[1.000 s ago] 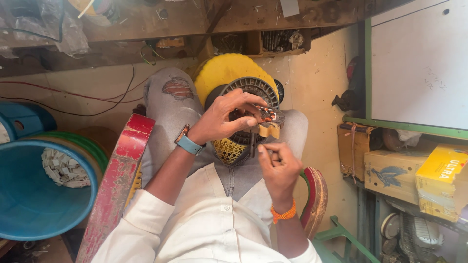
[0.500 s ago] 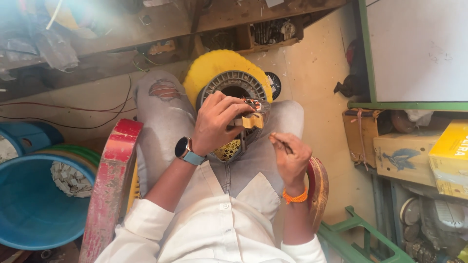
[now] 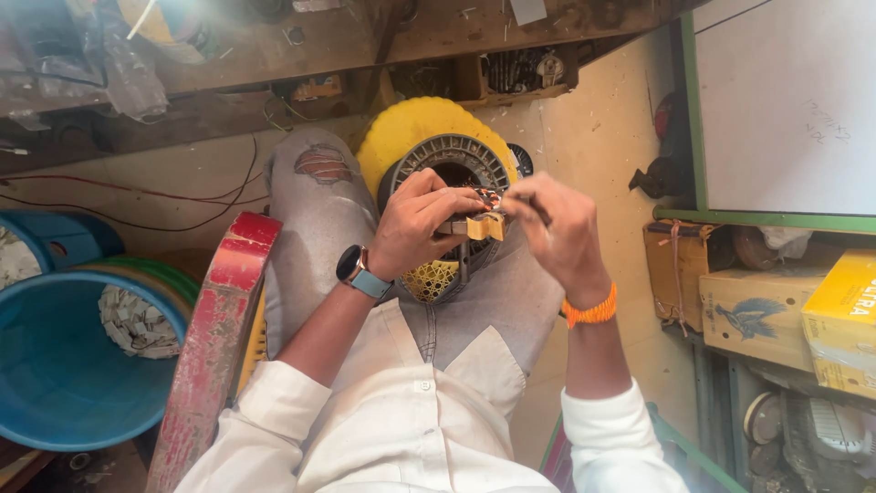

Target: The person sits with a small motor armature held in a yellow clamp holder and works copper wire around its slots by hand, pressing and routing the wire coils and adjusting the windings on the armature throughout the clip.

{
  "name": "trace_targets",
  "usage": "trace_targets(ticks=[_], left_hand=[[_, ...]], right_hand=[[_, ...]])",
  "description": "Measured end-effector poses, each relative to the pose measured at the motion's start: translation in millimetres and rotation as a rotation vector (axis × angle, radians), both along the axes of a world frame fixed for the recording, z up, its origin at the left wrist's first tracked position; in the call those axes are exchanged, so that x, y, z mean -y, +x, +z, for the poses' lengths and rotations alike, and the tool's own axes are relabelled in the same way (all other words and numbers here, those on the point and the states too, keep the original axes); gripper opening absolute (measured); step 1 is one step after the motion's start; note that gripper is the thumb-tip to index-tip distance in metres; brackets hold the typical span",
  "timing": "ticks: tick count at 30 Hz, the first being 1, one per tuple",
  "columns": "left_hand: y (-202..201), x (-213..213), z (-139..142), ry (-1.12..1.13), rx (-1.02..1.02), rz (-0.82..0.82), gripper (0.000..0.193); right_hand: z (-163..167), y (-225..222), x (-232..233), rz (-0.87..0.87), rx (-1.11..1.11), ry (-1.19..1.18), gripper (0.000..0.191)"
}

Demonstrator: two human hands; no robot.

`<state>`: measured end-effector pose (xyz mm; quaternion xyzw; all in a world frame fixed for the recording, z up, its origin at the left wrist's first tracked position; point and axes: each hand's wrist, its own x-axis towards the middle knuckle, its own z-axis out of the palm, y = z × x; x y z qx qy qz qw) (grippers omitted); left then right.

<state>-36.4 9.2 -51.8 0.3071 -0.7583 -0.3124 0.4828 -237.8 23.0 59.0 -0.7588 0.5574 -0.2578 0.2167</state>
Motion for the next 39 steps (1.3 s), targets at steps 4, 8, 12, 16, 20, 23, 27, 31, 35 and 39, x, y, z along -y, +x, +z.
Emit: trace_targets(ticks=[4, 8, 12, 16, 20, 23, 27, 31, 35, 39], left_hand=[[0, 13, 5, 0.043, 0.010, -0.121, 0.049], [8, 31, 16, 0.274, -0.157, -0.365, 0.061], [11, 39, 17, 0.888, -0.628, -0.559, 0.077], [8, 42, 9, 0.949, -0.510, -0.519, 0.062], [8, 50, 1, 0.832, -0.364, -0.589, 0.035], [12, 55, 1, 0.741, -0.314, -0.590, 0.027], [15, 57, 4, 0.726, -0.281, -0.594, 0.028], [16, 58, 6, 0.679, -0.295, -0.593, 0.027], [18, 59, 9, 0.689, -0.292, -0.627, 0.027], [16, 59, 16, 0.713, -0.268, -0.632, 0.026]], right_hand=[[-19, -4, 36, 0.095, 0.096, 0.067, 0.007], [-25, -7, 61, 0.207, 0.016, 0.062, 0.011], [-19, -5, 64, 0.249, -0.015, -0.028, 0.011], [1, 3, 61, 0.291, -0.044, -0.083, 0.010], [36, 9, 41, 0.244, -0.160, -0.071, 0.012], [54, 15, 17, 0.155, -0.184, -0.021, 0.017], [52, 29, -20, 0.075, -0.047, -0.013, 0.014], [33, 41, -45, -0.186, 0.045, 0.122, 0.013], [14, 37, -68, -0.400, 0.156, 0.220, 0.010], [-15, 30, -92, -0.475, 0.235, 0.238, 0.006]])
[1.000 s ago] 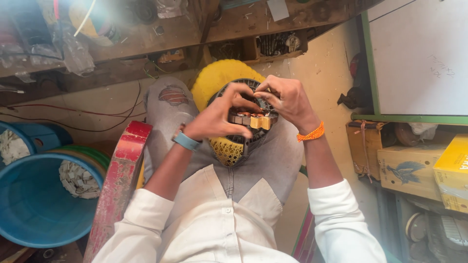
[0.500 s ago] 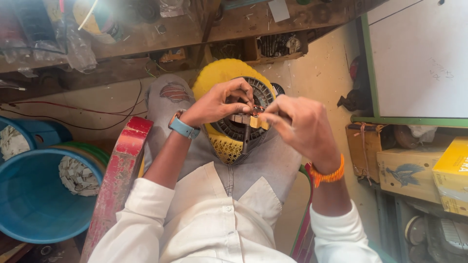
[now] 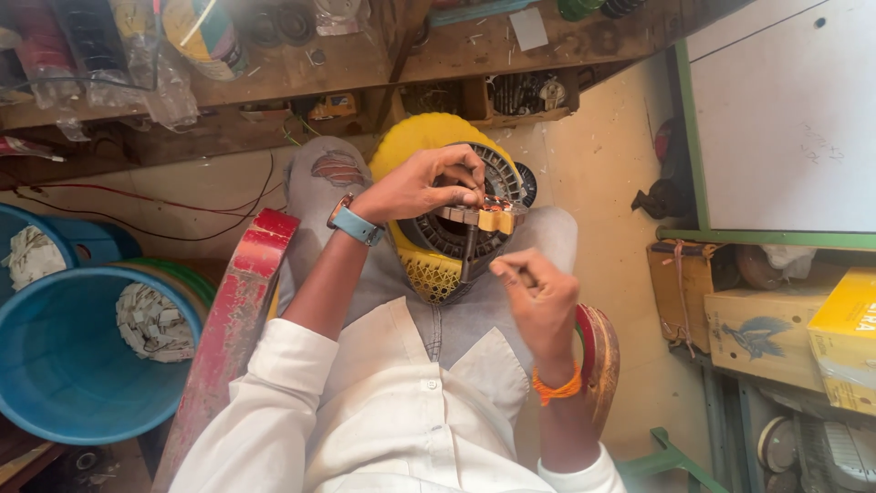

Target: The person sits with a small motor armature held in a yellow clamp holder and works copper wire around its slots by hand, pressing and routing the wire coils and adjusting the windings on the armature throughout the clip.

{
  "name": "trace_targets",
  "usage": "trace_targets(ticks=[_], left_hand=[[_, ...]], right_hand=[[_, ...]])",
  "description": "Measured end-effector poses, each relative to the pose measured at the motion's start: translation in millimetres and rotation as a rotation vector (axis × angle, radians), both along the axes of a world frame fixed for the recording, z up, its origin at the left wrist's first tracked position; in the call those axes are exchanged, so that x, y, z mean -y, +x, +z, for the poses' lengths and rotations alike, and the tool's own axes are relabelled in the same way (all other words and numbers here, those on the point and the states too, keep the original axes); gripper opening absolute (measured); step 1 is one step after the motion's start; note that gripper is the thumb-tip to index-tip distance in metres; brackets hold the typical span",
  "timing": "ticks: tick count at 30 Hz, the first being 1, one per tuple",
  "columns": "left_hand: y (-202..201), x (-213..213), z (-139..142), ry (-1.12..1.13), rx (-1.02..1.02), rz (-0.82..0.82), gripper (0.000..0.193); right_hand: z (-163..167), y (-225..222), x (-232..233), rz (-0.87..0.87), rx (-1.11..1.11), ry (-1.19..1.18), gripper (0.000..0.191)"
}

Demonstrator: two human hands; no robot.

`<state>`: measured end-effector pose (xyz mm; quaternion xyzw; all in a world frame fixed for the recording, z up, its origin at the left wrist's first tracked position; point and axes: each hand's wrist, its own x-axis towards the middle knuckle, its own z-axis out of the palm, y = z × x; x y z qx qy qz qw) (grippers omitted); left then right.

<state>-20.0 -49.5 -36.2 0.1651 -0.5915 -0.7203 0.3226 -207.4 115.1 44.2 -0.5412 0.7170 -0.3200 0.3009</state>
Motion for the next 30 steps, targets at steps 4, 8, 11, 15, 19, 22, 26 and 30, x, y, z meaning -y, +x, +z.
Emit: trace_targets(ticks=[4, 8, 11, 15, 19, 22, 26, 30], left_hand=[[4, -9, 11, -0.177, 0.091, 0.076, 0.032], [0, -27, 20, -0.475, 0.198, 0.263, 0.043], [-10, -45, 19, -0.587, 0.355, 0.418, 0.041], [-21, -60, 9, -0.672, 0.327, 0.623, 0.047], [-21, -61, -1, -0.688, 0.288, 0.663, 0.047], [-20, -62, -5, -0.691, 0.269, 0.673, 0.044], [-18, -63, -7, -0.720, 0.251, 0.697, 0.045], [-19, -63, -8, -0.714, 0.269, 0.698, 0.045]], right_hand=[[-46, 13, -22, 0.087, -0.029, -0.061, 0.004], [-70, 6, -35, 0.103, -0.048, -0.101, 0.004], [-59, -21, -32, 0.060, -0.025, -0.190, 0.008], [-23, -45, -10, 0.026, -0.137, -0.242, 0.010], [6, -40, 30, 0.252, -0.320, -0.440, 0.008], [17, -30, 56, 0.409, -0.355, -0.474, 0.008], [17, -29, 83, 0.552, -0.386, -0.427, 0.010], [0, -36, 119, 0.650, -0.330, -0.320, 0.011]])
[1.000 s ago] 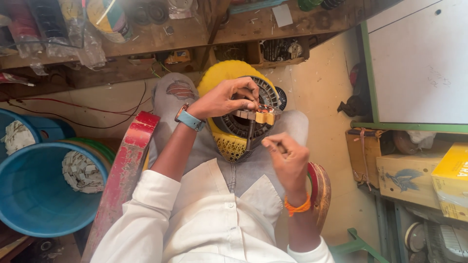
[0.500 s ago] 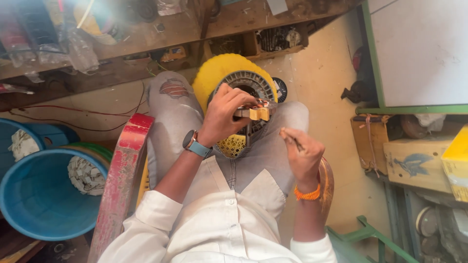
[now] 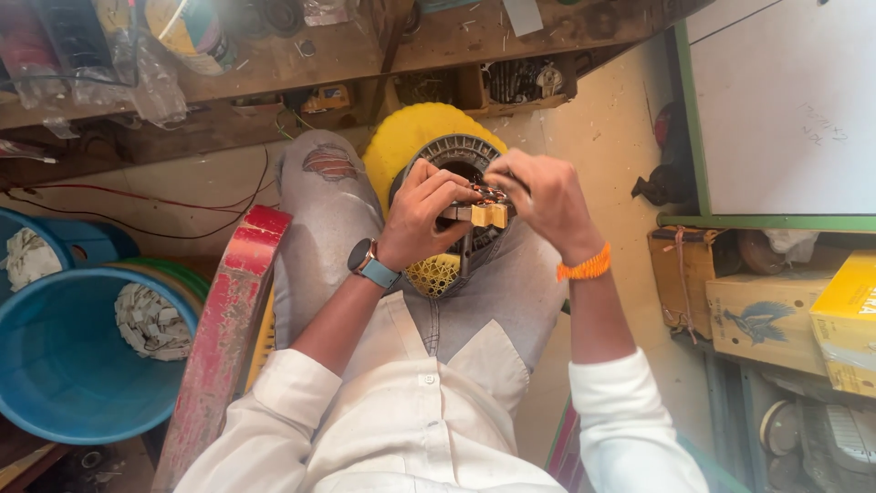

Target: The person sits with a small motor armature held in a yellow clamp holder and works copper wire around its slots by hand, pressing and routing the wire coils and adjusting the windings on the armature throughout the clip.

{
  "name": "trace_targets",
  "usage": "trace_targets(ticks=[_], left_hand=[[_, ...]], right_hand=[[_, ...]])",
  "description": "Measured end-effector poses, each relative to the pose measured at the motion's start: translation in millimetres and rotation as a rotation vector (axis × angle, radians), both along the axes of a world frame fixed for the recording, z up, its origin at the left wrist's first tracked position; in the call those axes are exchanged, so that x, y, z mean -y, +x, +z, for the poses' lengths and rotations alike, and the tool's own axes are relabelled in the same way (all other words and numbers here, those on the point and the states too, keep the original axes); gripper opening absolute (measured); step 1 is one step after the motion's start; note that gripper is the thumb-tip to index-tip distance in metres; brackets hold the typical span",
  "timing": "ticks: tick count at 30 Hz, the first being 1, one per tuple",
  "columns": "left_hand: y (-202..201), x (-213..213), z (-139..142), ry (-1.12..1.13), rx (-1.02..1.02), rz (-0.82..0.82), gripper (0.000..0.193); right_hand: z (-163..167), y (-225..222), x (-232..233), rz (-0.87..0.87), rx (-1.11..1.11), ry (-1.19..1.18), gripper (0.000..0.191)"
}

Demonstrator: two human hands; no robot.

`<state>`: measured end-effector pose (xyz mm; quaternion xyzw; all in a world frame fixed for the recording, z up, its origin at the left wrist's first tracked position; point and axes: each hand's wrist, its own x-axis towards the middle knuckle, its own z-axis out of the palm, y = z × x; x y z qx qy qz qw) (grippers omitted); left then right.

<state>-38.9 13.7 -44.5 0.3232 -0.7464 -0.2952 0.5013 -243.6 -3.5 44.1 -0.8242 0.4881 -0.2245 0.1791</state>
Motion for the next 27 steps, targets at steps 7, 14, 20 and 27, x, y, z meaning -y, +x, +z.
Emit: trace_targets(ticks=[7, 14, 20, 27], left_hand=[[5, 6, 10, 0.196, 0.013, -0.100, 0.048], [21, 31, 5, 0.957, -0.594, -0.526, 0.042], [12, 35, -5, 0.753, -0.423, -0.564, 0.016], [20, 49, -2, 0.636, -0.308, -0.625, 0.016]], right_hand=[[-26, -4, 54, 0.137, -0.130, 0.056, 0.013], [3, 10, 48, 0.158, -0.090, 0.018, 0.017], [50, 22, -4, 0.105, -0.145, 0.042, 0.019], [49, 37, -53, -0.087, -0.099, -0.020, 0.014]])
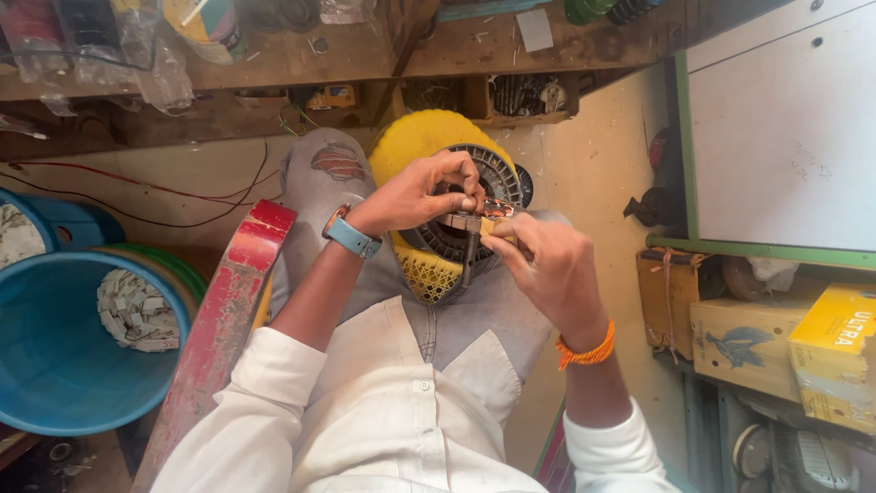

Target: The person sits with a small motor armature held in a yellow clamp holder and works copper wire around its slots by hand, pressing and routing the wire coils and adjusting the windings on the armature throughout the clip.

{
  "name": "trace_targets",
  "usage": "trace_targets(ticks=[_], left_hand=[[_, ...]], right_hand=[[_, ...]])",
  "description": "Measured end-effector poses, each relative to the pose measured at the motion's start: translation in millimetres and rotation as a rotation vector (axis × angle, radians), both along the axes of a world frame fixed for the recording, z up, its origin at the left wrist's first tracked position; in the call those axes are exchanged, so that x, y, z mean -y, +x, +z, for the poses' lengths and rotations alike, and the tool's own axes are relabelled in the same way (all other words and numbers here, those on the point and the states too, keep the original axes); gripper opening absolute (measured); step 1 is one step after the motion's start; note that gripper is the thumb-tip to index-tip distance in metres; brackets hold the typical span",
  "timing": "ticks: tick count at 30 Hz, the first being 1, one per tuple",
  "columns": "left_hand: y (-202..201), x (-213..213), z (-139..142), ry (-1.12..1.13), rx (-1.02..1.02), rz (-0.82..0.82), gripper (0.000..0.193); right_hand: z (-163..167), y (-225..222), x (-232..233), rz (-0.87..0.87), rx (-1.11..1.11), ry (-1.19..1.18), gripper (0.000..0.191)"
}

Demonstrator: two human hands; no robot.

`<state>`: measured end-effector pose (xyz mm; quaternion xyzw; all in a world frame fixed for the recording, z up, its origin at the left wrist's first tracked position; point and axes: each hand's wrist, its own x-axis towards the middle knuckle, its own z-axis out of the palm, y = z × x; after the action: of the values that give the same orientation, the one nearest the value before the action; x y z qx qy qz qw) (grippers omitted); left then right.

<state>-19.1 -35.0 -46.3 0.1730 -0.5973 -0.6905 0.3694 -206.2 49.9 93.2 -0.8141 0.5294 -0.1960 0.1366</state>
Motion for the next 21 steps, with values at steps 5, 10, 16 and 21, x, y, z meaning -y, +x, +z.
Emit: trace_targets(ticks=[5, 10, 16, 21], left_hand=[[-1, -2, 4, 0.017, 0.035, 0.025, 0.016], [0, -6, 19, -0.088, 0.190, 0.165, 0.023], [-15, -46, 30, -0.426, 0.357, 0.453, 0.050], [-23, -50, 16, -0.594, 0.377, 0.580, 0.043]], right_hand=[[-23, 1, -27, -0.219, 0.142, 0.060, 0.015], [-58, -9, -50, -0.310, 0.148, 0.070, 0.013], [-103, -10, -80, -0.262, 0.289, 0.046, 0.005], [-71, -50, -60, -0.467, 0.266, 0.020, 0.004]])
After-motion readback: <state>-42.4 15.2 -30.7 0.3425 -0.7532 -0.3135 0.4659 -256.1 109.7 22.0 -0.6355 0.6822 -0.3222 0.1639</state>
